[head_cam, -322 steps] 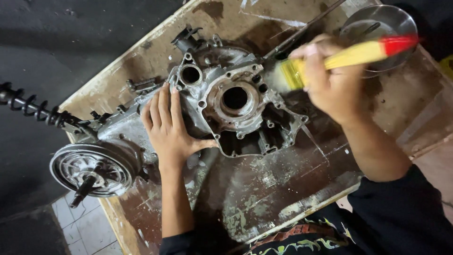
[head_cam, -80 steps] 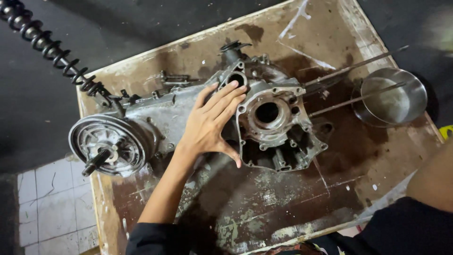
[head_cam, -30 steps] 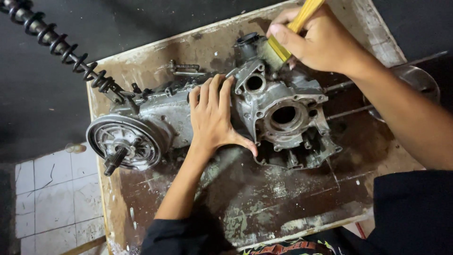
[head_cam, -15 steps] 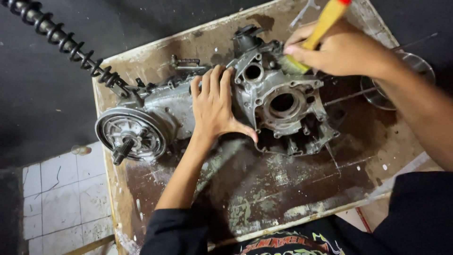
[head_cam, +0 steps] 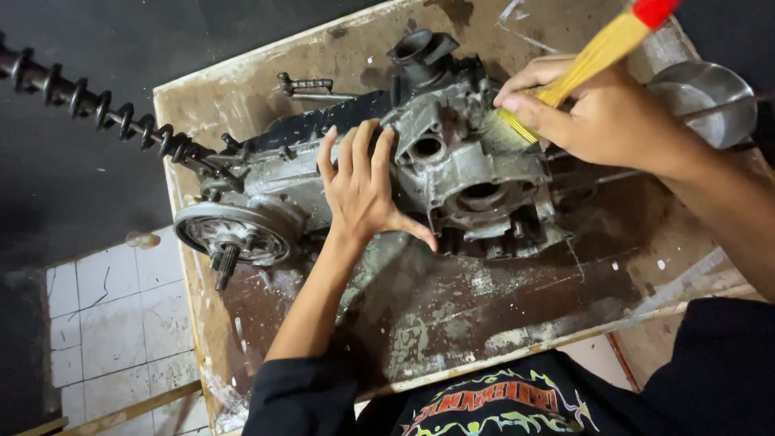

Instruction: The person is cleaning grease and oil off a motorcycle engine crankcase using a brush and cleaning fluid.

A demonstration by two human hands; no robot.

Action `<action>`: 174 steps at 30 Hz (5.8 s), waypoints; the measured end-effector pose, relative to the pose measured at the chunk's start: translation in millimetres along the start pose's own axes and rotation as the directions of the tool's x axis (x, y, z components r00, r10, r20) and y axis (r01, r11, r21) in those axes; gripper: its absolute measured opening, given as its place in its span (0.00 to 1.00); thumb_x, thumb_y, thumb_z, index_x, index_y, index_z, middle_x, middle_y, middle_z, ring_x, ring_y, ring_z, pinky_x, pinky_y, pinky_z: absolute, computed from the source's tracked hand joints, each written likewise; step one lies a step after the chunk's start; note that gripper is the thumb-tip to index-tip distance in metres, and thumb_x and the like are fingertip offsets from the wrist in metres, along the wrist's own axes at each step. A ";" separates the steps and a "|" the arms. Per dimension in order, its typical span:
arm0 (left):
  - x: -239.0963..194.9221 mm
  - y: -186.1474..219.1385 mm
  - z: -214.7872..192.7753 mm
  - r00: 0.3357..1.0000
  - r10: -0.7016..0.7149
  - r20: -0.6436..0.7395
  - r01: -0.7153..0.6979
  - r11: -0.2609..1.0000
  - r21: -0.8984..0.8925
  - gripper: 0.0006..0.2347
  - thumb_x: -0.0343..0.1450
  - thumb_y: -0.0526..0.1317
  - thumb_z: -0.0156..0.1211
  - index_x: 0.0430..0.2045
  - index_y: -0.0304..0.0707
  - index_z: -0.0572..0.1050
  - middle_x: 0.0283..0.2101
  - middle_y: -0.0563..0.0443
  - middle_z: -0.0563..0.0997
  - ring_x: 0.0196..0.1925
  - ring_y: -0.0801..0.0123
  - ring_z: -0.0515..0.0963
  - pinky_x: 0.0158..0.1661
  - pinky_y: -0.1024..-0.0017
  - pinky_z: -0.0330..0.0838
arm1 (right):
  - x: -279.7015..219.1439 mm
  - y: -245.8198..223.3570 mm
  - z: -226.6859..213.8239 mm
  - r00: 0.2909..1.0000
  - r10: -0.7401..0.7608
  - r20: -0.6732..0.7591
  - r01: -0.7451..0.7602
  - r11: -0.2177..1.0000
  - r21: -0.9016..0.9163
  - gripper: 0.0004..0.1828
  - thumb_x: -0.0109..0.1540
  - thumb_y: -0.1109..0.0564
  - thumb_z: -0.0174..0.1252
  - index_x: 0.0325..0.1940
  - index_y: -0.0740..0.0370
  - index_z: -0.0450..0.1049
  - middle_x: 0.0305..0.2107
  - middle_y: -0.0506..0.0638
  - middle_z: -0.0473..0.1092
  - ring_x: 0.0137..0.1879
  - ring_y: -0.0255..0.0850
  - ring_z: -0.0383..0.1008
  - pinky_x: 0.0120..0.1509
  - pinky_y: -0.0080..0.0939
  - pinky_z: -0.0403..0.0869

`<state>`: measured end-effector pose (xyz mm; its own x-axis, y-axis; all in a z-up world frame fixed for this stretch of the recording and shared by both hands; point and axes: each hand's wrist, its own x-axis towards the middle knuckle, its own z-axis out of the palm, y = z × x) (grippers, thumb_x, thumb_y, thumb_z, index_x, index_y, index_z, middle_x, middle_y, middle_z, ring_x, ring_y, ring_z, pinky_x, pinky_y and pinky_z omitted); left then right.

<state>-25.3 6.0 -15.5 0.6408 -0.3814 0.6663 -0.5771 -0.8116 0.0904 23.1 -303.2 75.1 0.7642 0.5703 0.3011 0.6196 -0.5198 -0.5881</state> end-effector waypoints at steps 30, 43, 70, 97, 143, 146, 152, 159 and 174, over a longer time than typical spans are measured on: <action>43.3 -17.4 -15.1 0.967 -0.073 0.244 0.090 0.994 -0.060 0.64 0.44 0.87 0.50 0.66 0.29 0.65 0.62 0.35 0.72 0.64 0.46 0.70 0.65 0.52 0.57 | 24.3 16.6 -15.6 0.961 -0.126 0.247 0.156 0.982 -0.107 0.13 0.66 0.51 0.58 0.46 0.62 0.81 0.34 0.52 0.79 0.33 0.42 0.78 0.36 0.40 0.79; 42.2 -26.5 -2.4 0.911 -0.128 0.392 0.150 0.988 -0.024 0.71 0.40 0.89 0.43 0.72 0.27 0.57 0.69 0.29 0.69 0.66 0.43 0.75 0.70 0.55 0.54 | 31.4 51.2 -12.8 0.771 -0.490 0.406 0.541 0.841 -0.013 0.08 0.60 0.58 0.66 0.39 0.66 0.82 0.24 0.52 0.76 0.19 0.34 0.71 0.17 0.29 0.70; 38.4 -29.1 3.8 0.896 -0.145 0.420 0.142 0.989 0.038 0.73 0.33 0.90 0.38 0.70 0.32 0.59 0.68 0.30 0.67 0.59 0.46 0.80 0.61 0.61 0.69 | 16.9 13.0 -31.2 0.802 -0.538 0.260 0.586 0.793 -0.167 0.12 0.59 0.57 0.65 0.42 0.68 0.78 0.29 0.52 0.76 0.31 0.40 0.77 0.32 0.33 0.78; 35.4 -26.6 -13.4 0.926 -0.134 0.354 0.181 0.978 -0.102 0.70 0.38 0.87 0.48 0.68 0.24 0.60 0.69 0.31 0.69 0.69 0.56 0.73 0.71 0.58 0.56 | 63.9 -12.1 -34.5 0.842 0.439 0.313 -0.273 0.848 -0.454 0.14 0.66 0.50 0.63 0.46 0.63 0.82 0.26 0.57 0.79 0.27 0.45 0.79 0.34 0.45 0.79; 47.0 -11.4 -16.3 0.943 -0.052 0.329 0.094 0.989 -0.113 0.33 0.71 0.55 0.54 0.67 0.27 0.64 0.70 0.38 0.70 0.72 0.53 0.71 0.68 0.59 0.64 | 43.8 53.6 -33.1 0.997 0.017 0.080 -0.029 0.987 0.155 0.17 0.68 0.47 0.58 0.49 0.61 0.81 0.35 0.52 0.80 0.37 0.40 0.80 0.45 0.41 0.78; 48.1 -9.8 -12.1 0.947 -0.075 0.313 0.119 0.985 -0.123 0.32 0.72 0.55 0.50 0.67 0.28 0.66 0.71 0.38 0.70 0.73 0.55 0.71 0.69 0.59 0.64 | 37.1 56.8 -51.7 0.887 0.318 0.335 -0.281 0.947 -0.155 0.16 0.63 0.44 0.64 0.44 0.58 0.84 0.27 0.53 0.80 0.30 0.44 0.80 0.43 0.44 0.78; 52.6 -3.0 -11.6 0.938 -0.121 0.325 0.154 0.985 -0.078 0.34 0.71 0.59 0.49 0.65 0.29 0.68 0.69 0.40 0.73 0.72 0.55 0.72 0.68 0.59 0.65 | 9.7 129.5 -59.2 0.947 -0.236 0.217 0.254 0.965 -0.061 0.20 0.68 0.46 0.56 0.54 0.64 0.76 0.39 0.53 0.78 0.44 0.44 0.79 0.44 0.40 0.78; 44.5 -3.6 -5.6 0.952 -0.103 0.288 0.117 0.993 -0.031 0.37 0.73 0.63 0.48 0.65 0.24 0.67 0.68 0.37 0.73 0.72 0.51 0.71 0.68 0.58 0.65 | 15.7 162.5 -58.6 0.954 -0.161 0.252 0.131 0.983 0.131 0.20 0.67 0.45 0.57 0.56 0.59 0.78 0.32 0.47 0.78 0.36 0.38 0.77 0.38 0.36 0.77; 46.2 -4.3 3.9 0.959 -0.154 0.240 0.159 0.987 -0.001 0.38 0.73 0.67 0.43 0.60 0.25 0.72 0.64 0.38 0.77 0.69 0.52 0.75 0.66 0.58 0.69 | 25.7 175.1 2.4 0.893 -0.418 0.167 0.306 0.837 0.454 0.11 0.66 0.53 0.58 0.48 0.58 0.80 0.27 0.44 0.76 0.25 0.31 0.71 0.28 0.30 0.72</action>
<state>8.8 -9.9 12.0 0.8243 -0.3467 0.4475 -0.4685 -0.8616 0.1954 150.8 -378.0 -21.9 0.3937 0.8329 0.3888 0.6713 0.0285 -0.7407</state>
